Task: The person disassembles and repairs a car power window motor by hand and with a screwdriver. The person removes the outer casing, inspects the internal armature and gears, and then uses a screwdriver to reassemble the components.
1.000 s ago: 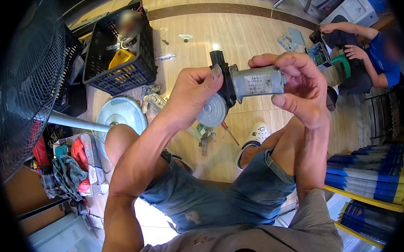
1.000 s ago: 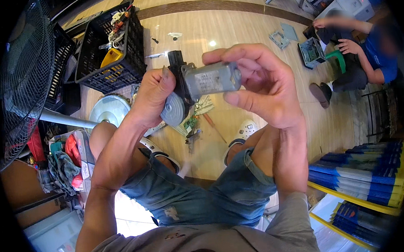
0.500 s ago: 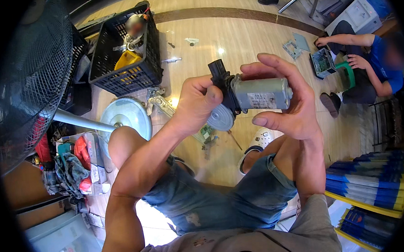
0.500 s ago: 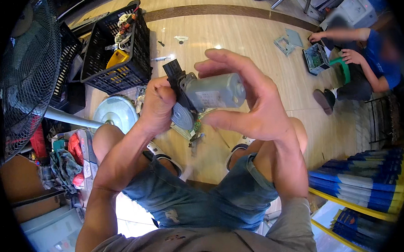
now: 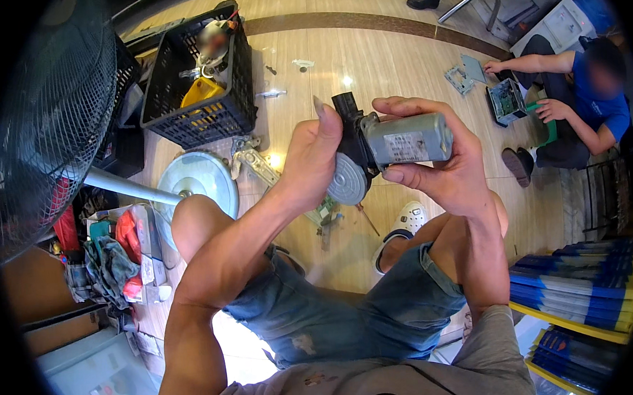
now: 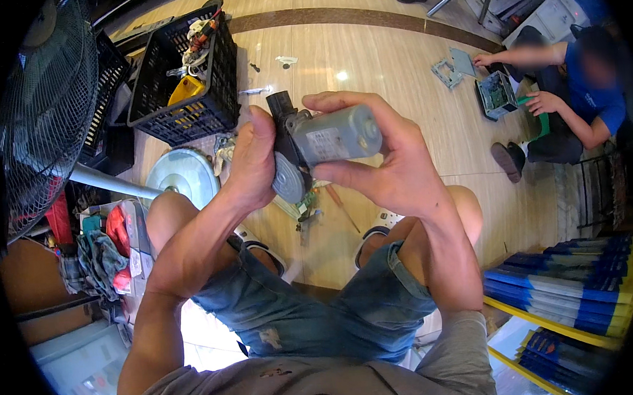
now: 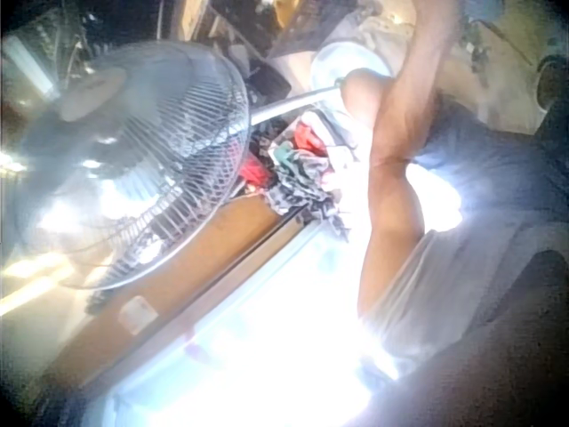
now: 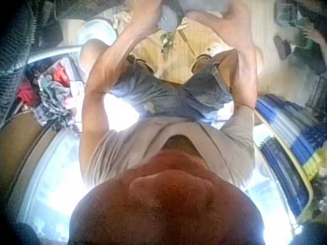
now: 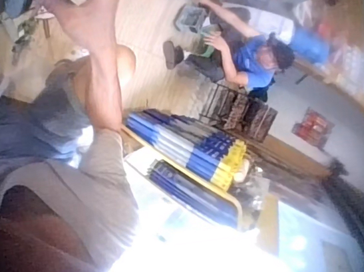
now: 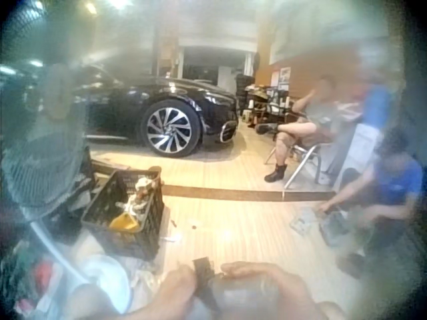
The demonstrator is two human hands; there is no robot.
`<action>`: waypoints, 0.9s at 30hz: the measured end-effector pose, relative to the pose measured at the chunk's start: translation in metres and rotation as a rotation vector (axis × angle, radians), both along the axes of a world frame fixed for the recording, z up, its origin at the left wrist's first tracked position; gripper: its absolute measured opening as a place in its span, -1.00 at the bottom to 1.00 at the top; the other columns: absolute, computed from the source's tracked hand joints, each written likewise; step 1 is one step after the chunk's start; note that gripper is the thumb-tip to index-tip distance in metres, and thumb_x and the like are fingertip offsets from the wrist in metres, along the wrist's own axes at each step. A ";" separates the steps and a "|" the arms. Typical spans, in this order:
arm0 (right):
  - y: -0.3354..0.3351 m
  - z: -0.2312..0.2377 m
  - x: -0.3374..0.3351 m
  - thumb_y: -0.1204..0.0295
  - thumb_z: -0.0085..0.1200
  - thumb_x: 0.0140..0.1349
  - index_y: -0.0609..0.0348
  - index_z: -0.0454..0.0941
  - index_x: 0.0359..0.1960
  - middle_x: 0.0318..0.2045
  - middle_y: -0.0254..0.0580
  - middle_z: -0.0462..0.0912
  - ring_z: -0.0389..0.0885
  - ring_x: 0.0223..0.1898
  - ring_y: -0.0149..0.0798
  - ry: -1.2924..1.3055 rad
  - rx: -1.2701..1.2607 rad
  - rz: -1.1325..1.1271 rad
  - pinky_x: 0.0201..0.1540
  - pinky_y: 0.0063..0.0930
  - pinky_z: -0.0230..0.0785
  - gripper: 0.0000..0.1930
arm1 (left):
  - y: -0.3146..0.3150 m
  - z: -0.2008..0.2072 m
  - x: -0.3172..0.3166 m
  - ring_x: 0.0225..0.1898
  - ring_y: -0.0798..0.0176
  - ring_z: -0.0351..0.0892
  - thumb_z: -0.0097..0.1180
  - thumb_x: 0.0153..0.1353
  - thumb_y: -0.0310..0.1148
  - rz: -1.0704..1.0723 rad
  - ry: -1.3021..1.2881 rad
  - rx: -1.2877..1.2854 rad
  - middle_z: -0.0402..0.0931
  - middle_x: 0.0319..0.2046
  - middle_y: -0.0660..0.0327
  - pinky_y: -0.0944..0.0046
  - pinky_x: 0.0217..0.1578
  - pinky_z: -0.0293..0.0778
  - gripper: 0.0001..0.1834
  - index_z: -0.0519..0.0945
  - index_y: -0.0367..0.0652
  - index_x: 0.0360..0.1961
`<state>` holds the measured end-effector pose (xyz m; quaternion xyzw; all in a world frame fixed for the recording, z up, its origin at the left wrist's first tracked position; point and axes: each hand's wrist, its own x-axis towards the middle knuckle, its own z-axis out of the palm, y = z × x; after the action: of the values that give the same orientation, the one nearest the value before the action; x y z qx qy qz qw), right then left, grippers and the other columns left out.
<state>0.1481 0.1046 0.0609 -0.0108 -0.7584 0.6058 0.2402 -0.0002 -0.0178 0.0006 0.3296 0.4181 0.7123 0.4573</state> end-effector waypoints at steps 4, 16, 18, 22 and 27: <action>-0.001 -0.003 -0.003 0.71 0.34 -0.07 0.23 0.33 0.17 0.09 -0.09 0.54 0.52 0.11 -0.27 0.065 -0.008 0.006 0.18 -0.36 0.38 -0.30 | 0.000 0.003 0.003 -0.16 0.30 0.63 -0.24 0.22 0.39 -0.006 -0.053 -0.026 0.60 -0.18 0.13 0.30 -0.16 0.58 -0.13 0.51 -0.31 -0.01; 0.000 -0.009 -0.006 0.70 0.34 -0.04 0.24 0.25 0.14 0.06 0.10 0.55 0.56 0.06 -0.19 0.087 -0.121 -0.003 0.11 -0.34 0.47 -0.31 | -0.004 0.019 0.001 -0.40 0.41 0.62 -0.23 0.31 0.30 0.029 -0.048 -0.123 0.63 -0.36 0.16 0.42 -0.42 0.53 -0.22 0.60 -0.34 -0.17; -0.003 -0.010 -0.007 0.70 0.34 -0.03 0.25 0.26 0.11 0.07 0.13 0.54 0.56 0.06 -0.18 0.093 -0.131 -0.046 0.11 -0.33 0.47 -0.34 | -0.005 0.018 -0.002 -0.42 0.44 0.60 -0.21 0.32 0.28 0.016 -0.023 -0.150 0.63 -0.39 0.18 0.45 -0.45 0.49 -0.23 0.63 -0.33 -0.20; -0.008 -0.012 -0.011 0.69 0.34 -0.03 0.26 0.25 0.10 0.07 0.15 0.54 0.56 0.05 -0.19 0.084 -0.138 -0.066 0.11 -0.33 0.47 -0.35 | -0.006 0.018 -0.003 -0.42 0.46 0.59 -0.21 0.34 0.26 0.044 -0.037 -0.193 0.63 -0.40 0.20 0.45 -0.46 0.47 -0.25 0.64 -0.33 -0.19; -0.011 -0.017 -0.014 0.69 0.35 -0.03 0.26 0.25 0.10 0.08 0.15 0.53 0.56 0.06 -0.18 0.112 -0.161 -0.084 0.11 -0.33 0.47 -0.34 | -0.008 0.018 -0.006 -0.43 0.49 0.55 -0.19 0.35 0.24 0.089 0.037 -0.186 0.63 -0.41 0.22 0.46 -0.45 0.46 -0.28 0.66 -0.30 -0.23</action>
<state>0.1342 0.0931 0.0437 -0.0280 -0.6915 0.6540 0.3055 -0.0064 -0.0259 0.0188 0.2801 0.5050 0.6839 0.4458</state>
